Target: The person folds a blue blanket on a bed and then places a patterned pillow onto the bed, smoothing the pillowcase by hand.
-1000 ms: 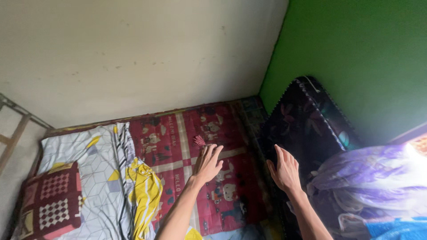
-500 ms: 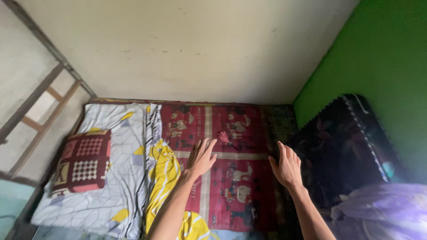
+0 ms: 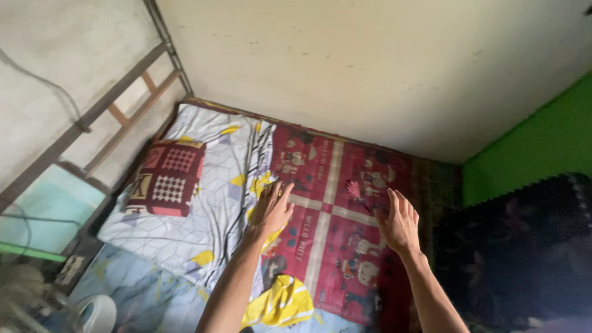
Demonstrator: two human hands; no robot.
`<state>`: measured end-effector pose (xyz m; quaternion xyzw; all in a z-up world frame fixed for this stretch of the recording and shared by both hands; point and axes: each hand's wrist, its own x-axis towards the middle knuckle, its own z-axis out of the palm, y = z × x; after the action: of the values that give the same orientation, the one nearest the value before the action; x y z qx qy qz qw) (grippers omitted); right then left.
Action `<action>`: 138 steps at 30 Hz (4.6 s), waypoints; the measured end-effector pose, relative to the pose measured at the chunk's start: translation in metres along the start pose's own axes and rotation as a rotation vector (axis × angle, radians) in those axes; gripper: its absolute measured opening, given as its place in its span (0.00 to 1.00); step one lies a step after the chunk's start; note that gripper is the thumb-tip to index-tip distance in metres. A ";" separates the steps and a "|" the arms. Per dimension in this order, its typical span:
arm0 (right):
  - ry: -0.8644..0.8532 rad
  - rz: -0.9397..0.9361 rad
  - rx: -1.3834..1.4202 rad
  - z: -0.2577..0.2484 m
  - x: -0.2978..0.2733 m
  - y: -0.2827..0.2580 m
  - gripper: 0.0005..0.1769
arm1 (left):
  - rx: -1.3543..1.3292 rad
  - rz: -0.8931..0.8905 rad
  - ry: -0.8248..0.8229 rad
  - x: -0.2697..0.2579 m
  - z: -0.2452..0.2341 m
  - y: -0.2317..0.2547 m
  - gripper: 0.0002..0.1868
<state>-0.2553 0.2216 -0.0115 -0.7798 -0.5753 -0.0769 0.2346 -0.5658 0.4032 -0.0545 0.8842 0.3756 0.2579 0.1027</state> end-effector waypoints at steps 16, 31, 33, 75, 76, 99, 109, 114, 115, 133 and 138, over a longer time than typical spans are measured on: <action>-0.171 -0.129 0.002 0.128 0.083 -0.195 0.42 | 0.038 -0.146 0.098 -0.051 -0.112 -0.201 0.33; -0.206 -0.285 0.126 0.185 0.157 -0.298 0.43 | 0.076 -0.391 0.082 -0.077 -0.163 -0.277 0.32; -0.249 -0.261 0.106 0.191 0.171 -0.303 0.42 | 0.108 -0.357 0.143 -0.069 -0.165 -0.284 0.32; -0.272 -0.253 0.108 0.386 0.256 -0.562 0.45 | 0.108 -0.395 0.044 -0.091 -0.250 -0.648 0.33; -0.317 -0.216 0.099 0.392 0.259 -0.562 0.45 | 0.099 -0.380 0.062 -0.089 -0.246 -0.653 0.34; -0.380 -0.402 0.057 0.642 0.226 -0.577 0.46 | 0.199 -0.556 -0.074 -0.123 -0.064 -0.795 0.37; -0.487 -0.324 0.062 0.880 0.134 -0.562 0.43 | 0.177 -0.772 -0.277 -0.229 0.129 -0.933 0.41; -0.681 -0.246 0.034 0.968 0.073 -0.550 0.49 | 0.142 -0.801 -0.248 -0.279 0.237 -0.985 0.42; -0.742 -0.213 0.032 0.982 0.061 -0.550 0.52 | 0.156 -0.795 -0.250 -0.288 0.254 -0.995 0.43; -0.622 -0.107 0.145 1.073 0.006 -0.556 0.60 | 0.056 -1.052 -0.030 -0.258 0.278 -1.052 0.60; -0.371 -0.231 0.184 1.037 0.022 -0.525 0.44 | -0.395 -0.831 0.294 -0.244 0.269 -1.029 0.48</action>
<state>-0.8941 0.8318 -0.7676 -0.6851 -0.6984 0.0942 0.1845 -1.1941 0.9481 -0.7609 0.5769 0.6516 0.3837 0.3089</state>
